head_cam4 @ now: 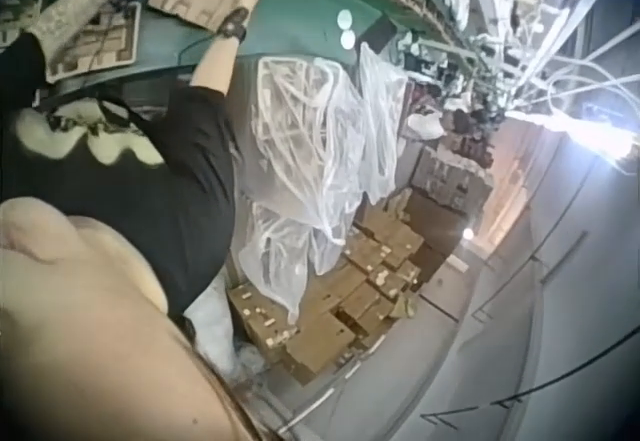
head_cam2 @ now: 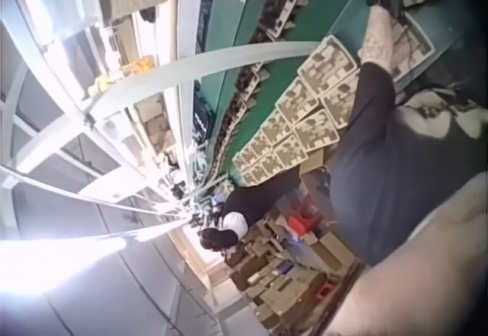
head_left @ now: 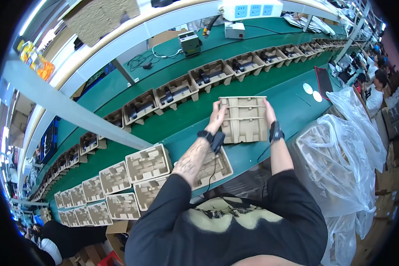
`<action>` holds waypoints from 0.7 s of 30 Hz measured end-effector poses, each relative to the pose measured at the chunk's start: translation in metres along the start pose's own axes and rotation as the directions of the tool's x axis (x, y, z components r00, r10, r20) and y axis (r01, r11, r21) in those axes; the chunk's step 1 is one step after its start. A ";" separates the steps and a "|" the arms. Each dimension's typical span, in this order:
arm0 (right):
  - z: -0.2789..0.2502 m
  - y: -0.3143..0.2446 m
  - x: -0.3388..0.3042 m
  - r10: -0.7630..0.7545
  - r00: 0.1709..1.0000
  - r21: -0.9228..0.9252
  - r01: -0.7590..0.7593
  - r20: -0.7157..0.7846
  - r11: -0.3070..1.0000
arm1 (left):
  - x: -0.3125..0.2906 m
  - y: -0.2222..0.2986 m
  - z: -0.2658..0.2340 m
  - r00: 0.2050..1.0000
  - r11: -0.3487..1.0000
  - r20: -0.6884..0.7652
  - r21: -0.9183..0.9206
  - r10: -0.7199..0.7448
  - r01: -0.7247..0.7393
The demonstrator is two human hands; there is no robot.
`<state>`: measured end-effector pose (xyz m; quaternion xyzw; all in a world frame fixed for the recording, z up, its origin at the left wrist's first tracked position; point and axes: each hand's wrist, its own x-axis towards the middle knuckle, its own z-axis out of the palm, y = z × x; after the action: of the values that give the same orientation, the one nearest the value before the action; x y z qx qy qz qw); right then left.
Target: The person picks up cardboard trays from a bag and places them onto the assembly line. Then, the person takes black plastic components from a box and places them into the cardboard trays.
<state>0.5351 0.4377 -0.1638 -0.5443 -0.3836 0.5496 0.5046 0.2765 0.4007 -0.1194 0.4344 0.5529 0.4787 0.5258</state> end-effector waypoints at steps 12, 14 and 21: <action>-0.030 -0.064 -0.102 -0.220 0.972 -0.613 0.124 -0.084 0.780 | -0.056 0.072 -0.020 0.979 0.757 0.078 0.623 0.191 -0.197; -0.031 -0.093 -0.123 -0.367 0.896 -0.251 0.307 -0.250 0.918 | -0.064 0.106 -0.017 0.972 0.779 0.117 0.582 0.203 -0.233; -0.020 -0.143 -0.153 -0.535 0.812 -0.244 0.484 -0.232 0.840 | -0.082 0.172 -0.035 0.961 0.839 0.148 0.469 0.234 -0.277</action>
<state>0.5594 0.3143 0.0055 -0.5374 -0.4836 0.2719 0.6351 0.2429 0.3462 0.0636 0.6419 0.5695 0.3717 0.3542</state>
